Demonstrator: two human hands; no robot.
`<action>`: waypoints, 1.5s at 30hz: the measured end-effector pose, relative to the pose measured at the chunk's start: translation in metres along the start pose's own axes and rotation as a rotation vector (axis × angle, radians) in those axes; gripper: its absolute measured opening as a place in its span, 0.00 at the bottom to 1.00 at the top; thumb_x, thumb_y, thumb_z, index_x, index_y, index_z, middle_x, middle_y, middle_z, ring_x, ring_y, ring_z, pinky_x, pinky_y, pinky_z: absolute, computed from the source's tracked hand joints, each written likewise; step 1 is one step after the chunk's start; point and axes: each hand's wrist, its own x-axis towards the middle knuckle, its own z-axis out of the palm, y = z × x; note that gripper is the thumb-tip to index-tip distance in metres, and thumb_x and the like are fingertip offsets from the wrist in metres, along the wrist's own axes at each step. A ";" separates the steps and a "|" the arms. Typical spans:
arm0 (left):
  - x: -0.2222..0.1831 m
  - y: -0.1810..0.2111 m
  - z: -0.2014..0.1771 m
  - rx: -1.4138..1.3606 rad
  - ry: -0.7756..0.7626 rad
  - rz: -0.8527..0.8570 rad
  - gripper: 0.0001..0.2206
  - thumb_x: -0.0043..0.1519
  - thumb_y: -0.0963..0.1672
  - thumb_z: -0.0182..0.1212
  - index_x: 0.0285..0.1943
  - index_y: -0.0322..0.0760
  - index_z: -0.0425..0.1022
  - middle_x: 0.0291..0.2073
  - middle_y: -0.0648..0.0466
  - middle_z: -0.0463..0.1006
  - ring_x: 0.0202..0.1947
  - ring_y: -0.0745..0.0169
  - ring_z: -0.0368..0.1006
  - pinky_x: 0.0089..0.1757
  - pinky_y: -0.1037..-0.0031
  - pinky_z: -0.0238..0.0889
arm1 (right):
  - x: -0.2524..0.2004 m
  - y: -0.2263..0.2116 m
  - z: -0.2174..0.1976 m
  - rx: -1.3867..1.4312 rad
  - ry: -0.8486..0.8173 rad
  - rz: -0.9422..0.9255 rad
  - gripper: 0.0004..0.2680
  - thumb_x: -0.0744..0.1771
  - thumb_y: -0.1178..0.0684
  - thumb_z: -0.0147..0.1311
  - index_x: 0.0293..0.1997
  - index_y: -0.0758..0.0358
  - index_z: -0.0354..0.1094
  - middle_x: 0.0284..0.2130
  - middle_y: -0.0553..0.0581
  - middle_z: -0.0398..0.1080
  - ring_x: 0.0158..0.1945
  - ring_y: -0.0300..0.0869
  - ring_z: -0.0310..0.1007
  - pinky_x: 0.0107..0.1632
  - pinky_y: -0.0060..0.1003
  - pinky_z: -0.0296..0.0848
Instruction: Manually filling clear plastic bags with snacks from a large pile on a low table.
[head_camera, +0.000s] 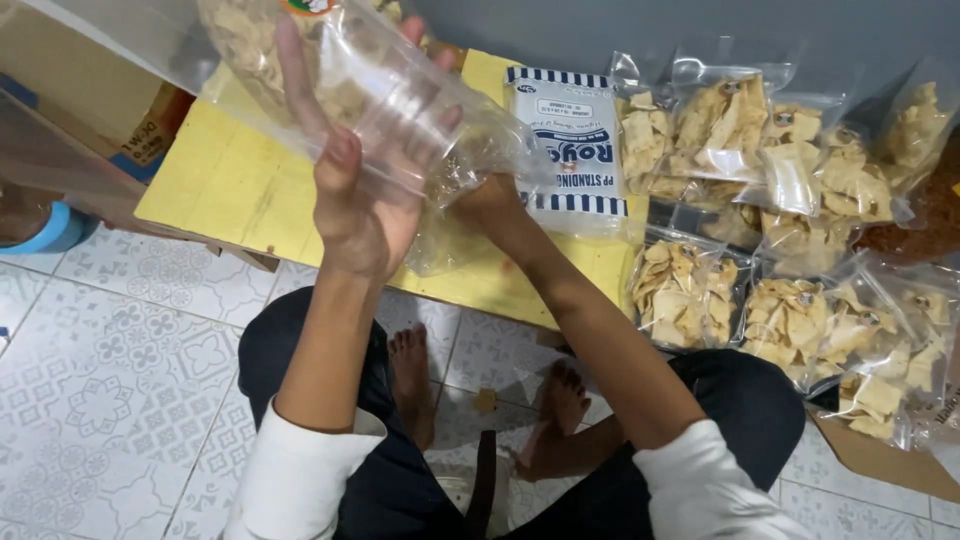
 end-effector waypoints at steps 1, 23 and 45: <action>0.000 0.001 0.004 0.000 0.001 0.002 0.64 0.32 0.39 0.74 0.81 0.67 0.39 0.74 0.19 0.55 0.66 0.16 0.59 0.59 0.36 0.59 | 0.003 -0.001 0.000 0.002 -0.001 -0.002 0.13 0.64 0.65 0.42 0.19 0.60 0.72 0.15 0.53 0.69 0.27 0.52 0.72 0.53 0.54 0.70; -0.008 -0.023 -0.030 0.027 -0.154 -0.063 0.56 0.45 0.42 0.77 0.81 0.63 0.39 0.77 0.20 0.51 0.69 0.15 0.60 0.59 0.42 0.67 | -0.085 -0.018 -0.168 0.568 0.162 0.459 0.07 0.69 0.60 0.57 0.52 0.64 0.69 0.43 0.59 0.75 0.44 0.44 0.76 0.48 0.31 0.79; -0.027 -0.059 -0.021 -0.109 -0.101 -0.142 0.60 0.38 0.48 0.67 0.82 0.58 0.32 0.75 0.25 0.46 0.70 0.18 0.48 0.68 0.36 0.41 | -0.028 -0.071 -0.249 0.966 -0.008 0.195 0.21 0.73 0.66 0.45 0.76 0.56 0.45 0.62 0.58 0.71 0.26 0.36 0.75 0.28 0.29 0.76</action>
